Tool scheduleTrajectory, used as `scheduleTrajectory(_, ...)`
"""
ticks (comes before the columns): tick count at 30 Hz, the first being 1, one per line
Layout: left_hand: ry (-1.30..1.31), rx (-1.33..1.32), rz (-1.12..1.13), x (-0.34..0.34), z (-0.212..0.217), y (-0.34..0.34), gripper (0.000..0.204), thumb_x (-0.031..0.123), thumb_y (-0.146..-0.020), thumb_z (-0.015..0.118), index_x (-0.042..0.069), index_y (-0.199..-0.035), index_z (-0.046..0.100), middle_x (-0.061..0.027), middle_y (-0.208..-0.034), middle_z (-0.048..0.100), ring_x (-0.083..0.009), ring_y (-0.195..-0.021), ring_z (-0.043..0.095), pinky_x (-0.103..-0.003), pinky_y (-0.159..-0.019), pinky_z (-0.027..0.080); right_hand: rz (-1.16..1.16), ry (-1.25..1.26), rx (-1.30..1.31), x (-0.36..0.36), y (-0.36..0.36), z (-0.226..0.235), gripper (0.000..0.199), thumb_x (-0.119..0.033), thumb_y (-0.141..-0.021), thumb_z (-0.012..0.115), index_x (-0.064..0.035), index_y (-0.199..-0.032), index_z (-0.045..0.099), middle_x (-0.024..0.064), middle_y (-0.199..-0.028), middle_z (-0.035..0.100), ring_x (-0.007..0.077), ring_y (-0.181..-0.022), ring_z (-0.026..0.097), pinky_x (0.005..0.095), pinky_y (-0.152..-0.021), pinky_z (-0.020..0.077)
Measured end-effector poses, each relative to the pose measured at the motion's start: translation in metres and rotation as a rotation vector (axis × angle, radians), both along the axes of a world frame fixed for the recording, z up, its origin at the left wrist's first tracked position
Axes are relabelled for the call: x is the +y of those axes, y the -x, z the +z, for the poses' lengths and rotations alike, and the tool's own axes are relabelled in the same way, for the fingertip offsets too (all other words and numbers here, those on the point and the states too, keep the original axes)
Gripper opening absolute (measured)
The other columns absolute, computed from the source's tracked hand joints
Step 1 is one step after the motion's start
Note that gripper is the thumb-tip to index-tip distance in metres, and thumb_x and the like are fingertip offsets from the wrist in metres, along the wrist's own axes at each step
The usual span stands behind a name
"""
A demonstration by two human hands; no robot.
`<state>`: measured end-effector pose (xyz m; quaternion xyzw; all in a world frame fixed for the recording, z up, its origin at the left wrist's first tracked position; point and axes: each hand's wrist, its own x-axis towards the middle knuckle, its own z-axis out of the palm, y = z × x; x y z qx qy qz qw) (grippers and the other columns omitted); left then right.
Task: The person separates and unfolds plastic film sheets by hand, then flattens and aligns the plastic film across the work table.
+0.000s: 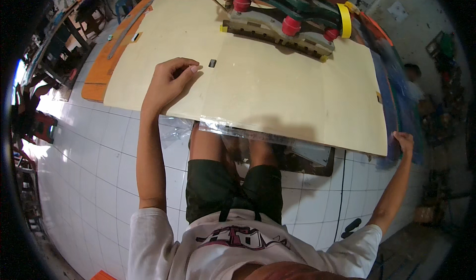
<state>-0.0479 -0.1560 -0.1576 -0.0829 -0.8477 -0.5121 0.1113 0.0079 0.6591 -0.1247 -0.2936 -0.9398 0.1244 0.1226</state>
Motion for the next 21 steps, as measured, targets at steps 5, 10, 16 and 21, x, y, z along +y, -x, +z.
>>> scheduleTrajectory(5,-0.021,0.071,-0.006,-0.005,-0.007,0.001,0.024,0.016,-0.09,0.065,-0.005,-0.102,0.07,-0.0135,-0.081,0.071,-0.015,-0.072,0.061,-0.027,-0.068,0.049,-0.081,-0.106,0.022,-0.005,0.009,-0.005,0.043,-0.036,-0.065,0.087,-0.0033,-0.089,0.074,0.0122,-0.085,0.073,0.0237,-0.082,0.07,0.0369,-0.079,0.0526)
scheduleTrajectory(10,-0.01,0.085,-0.016,-0.004,-0.008,0.003,0.024,0.016,-0.091,0.065,-0.004,-0.101,0.07,-0.0139,-0.081,0.071,-0.0155,-0.072,0.062,-0.028,-0.067,0.049,-0.099,-0.234,0.073,0.028,0.015,-0.007,0.034,-0.03,-0.065,0.086,-0.0061,-0.086,0.074,0.014,-0.086,0.073,0.0283,-0.08,0.071,0.0407,-0.075,0.0539)
scheduleTrajectory(16,-0.024,0.073,-0.017,0.0,-0.008,-0.001,0.024,0.016,-0.091,0.065,-0.005,-0.099,0.07,-0.0118,-0.077,0.069,-0.0126,-0.068,0.059,-0.027,-0.064,0.048,0.011,-0.467,0.166,-0.015,0.041,0.077,0.023,-0.026,-0.09,0.06,-0.0126,-0.105,0.07,0.0168,-0.106,0.069,0.0379,-0.1,0.065,0.0454,-0.082,0.0507)
scheduleTrajectory(21,-0.085,0.104,0.031,0.001,-0.01,0.0,0.022,0.011,-0.09,0.065,-0.004,-0.105,0.069,-0.0115,-0.076,0.067,-0.0154,-0.069,0.059,-0.028,-0.066,0.048,0.227,-0.642,0.52,-0.128,0.034,0.168,0.024,-0.023,-0.097,0.056,-0.0081,-0.114,0.066,0.0163,-0.107,0.07,0.0347,-0.102,0.066,0.0429,-0.083,0.0511)
